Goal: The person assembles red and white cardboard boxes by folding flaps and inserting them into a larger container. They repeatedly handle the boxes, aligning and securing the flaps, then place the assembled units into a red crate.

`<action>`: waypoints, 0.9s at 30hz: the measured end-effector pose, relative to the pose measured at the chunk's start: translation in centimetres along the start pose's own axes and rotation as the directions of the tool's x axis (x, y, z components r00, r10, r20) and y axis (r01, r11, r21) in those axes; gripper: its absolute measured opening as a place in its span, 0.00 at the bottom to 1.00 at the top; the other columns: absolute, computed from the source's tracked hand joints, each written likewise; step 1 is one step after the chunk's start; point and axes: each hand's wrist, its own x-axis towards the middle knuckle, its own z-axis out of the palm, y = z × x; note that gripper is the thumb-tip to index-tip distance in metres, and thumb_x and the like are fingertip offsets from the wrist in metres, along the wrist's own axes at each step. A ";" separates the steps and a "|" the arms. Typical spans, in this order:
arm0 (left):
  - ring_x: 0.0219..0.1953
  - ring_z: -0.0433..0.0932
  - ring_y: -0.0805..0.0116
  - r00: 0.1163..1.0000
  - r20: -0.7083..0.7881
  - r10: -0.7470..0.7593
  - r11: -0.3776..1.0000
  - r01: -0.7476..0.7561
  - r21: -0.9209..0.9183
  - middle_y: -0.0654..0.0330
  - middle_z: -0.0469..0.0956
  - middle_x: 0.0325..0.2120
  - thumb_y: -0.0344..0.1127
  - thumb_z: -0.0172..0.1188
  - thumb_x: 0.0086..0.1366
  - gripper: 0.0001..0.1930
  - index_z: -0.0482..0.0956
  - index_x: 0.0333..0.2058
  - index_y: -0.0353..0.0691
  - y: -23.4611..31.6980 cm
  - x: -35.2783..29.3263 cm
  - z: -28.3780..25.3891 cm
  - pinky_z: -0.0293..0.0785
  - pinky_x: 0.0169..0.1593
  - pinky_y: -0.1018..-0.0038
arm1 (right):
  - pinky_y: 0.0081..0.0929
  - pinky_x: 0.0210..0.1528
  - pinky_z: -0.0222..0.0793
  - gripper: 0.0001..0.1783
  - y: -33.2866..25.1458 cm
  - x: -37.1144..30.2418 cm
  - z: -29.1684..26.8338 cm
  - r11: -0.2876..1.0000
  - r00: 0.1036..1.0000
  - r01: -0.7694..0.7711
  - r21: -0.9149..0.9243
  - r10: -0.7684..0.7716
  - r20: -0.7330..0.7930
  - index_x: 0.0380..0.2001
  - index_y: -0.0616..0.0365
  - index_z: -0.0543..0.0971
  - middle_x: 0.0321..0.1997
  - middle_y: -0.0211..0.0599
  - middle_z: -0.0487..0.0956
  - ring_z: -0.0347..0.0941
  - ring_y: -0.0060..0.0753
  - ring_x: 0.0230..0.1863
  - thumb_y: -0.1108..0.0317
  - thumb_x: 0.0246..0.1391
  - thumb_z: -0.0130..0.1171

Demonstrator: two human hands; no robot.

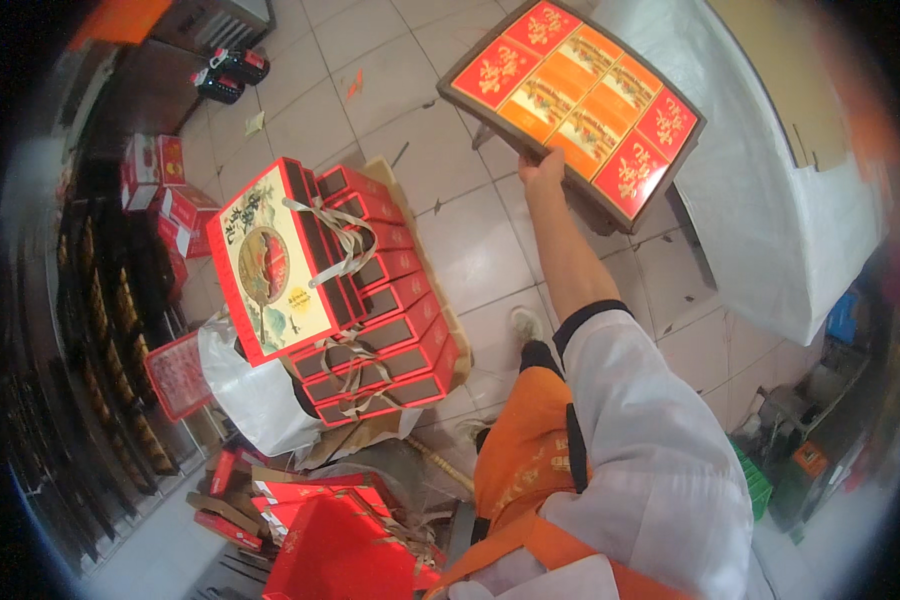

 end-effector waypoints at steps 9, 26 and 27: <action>0.60 0.56 0.40 0.999 -0.032 0.005 1.000 -0.006 -0.023 0.39 0.54 0.60 0.39 0.61 0.56 0.25 0.70 0.51 0.35 -5.1 -6.3 2.0 0.55 0.60 0.53 | 0.43 0.48 0.72 0.22 -4.6 -8.2 -9.9 0.981 0.960 0.180 0.071 -0.191 0.206 0.45 0.55 0.71 0.43 0.37 0.74 0.71 0.40 0.45 0.66 0.43 0.49; 0.52 0.63 0.48 0.784 -0.542 -0.304 0.940 0.340 -0.034 0.48 0.62 0.51 0.38 0.72 0.36 0.35 0.74 0.50 0.52 -14.0 -9.6 5.9 0.60 0.52 0.55 | 0.44 0.52 0.65 0.26 -17.7 -35.5 -35.1 0.771 0.856 0.268 -0.578 0.084 0.510 0.46 0.65 0.72 0.48 0.45 0.74 0.69 0.43 0.51 0.62 0.43 0.55; 0.54 0.62 0.48 0.813 -0.473 -0.339 0.933 0.353 -0.061 0.49 0.61 0.53 0.37 0.72 0.36 0.36 0.74 0.49 0.51 -12.9 -9.4 7.8 0.59 0.53 0.54 | 0.41 0.53 0.65 0.26 -17.7 -37.3 -35.6 0.760 0.870 0.220 -0.611 0.130 0.475 0.47 0.65 0.71 0.50 0.44 0.73 0.68 0.41 0.52 0.63 0.43 0.54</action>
